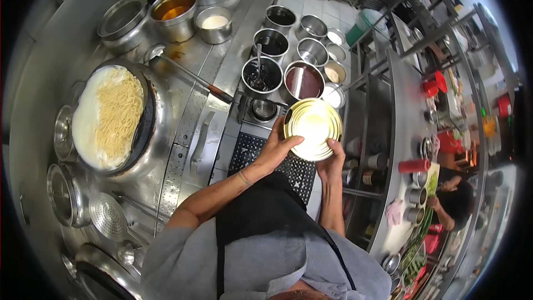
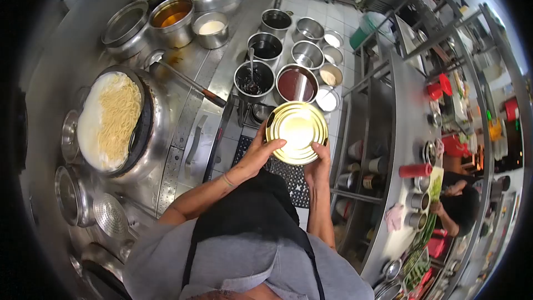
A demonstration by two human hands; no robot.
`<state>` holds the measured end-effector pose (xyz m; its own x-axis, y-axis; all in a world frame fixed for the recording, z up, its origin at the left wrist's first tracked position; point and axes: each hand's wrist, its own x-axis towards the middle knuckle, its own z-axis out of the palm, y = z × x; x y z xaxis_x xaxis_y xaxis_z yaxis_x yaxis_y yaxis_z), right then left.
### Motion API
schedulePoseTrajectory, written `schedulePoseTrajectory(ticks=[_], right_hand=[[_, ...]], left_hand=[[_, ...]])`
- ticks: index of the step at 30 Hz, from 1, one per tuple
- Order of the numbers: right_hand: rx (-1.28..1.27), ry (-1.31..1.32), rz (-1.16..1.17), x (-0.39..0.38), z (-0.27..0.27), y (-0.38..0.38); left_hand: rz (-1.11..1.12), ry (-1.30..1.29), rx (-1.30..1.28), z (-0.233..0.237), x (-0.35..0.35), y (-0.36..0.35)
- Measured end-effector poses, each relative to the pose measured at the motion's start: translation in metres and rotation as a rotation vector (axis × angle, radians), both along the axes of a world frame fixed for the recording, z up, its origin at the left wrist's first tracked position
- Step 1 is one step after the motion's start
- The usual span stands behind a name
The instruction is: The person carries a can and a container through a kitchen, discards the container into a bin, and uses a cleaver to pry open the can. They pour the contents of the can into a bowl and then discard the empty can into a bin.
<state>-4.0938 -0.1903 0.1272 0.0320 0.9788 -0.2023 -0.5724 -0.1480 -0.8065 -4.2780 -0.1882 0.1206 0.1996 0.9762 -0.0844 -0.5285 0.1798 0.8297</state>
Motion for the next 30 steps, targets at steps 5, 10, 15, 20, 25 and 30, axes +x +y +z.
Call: schedulePoseTrajectory(ticks=[5, 10, 15, 20, 25, 30], right_hand=[[0.176, -0.184, 0.019, 0.005, 0.039, 0.096], [0.141, -0.475, 0.069, -0.008, 0.069, 0.173], [0.18, -0.97, 0.105, -0.037, 0.062, 0.23], [0.332, -1.664, 0.092, -0.088, 0.077, 0.241], [0.52, -1.832, 0.058, -0.116, 0.084, 0.25], [0.657, -1.913, 0.077, -0.129, 0.113, 0.244]], left_hand=[[0.283, -0.133, 0.001, 0.0, 0.047, 0.069], [0.346, -0.473, -0.079, 0.015, 0.052, 0.126], [0.29, -0.63, -0.18, -0.009, 0.035, 0.163], [0.277, -0.805, -0.281, -0.046, 0.036, 0.19], [0.104, -1.066, -0.233, -0.046, 0.011, 0.205], [0.014, -1.187, -0.188, -0.025, 0.005, 0.205]])
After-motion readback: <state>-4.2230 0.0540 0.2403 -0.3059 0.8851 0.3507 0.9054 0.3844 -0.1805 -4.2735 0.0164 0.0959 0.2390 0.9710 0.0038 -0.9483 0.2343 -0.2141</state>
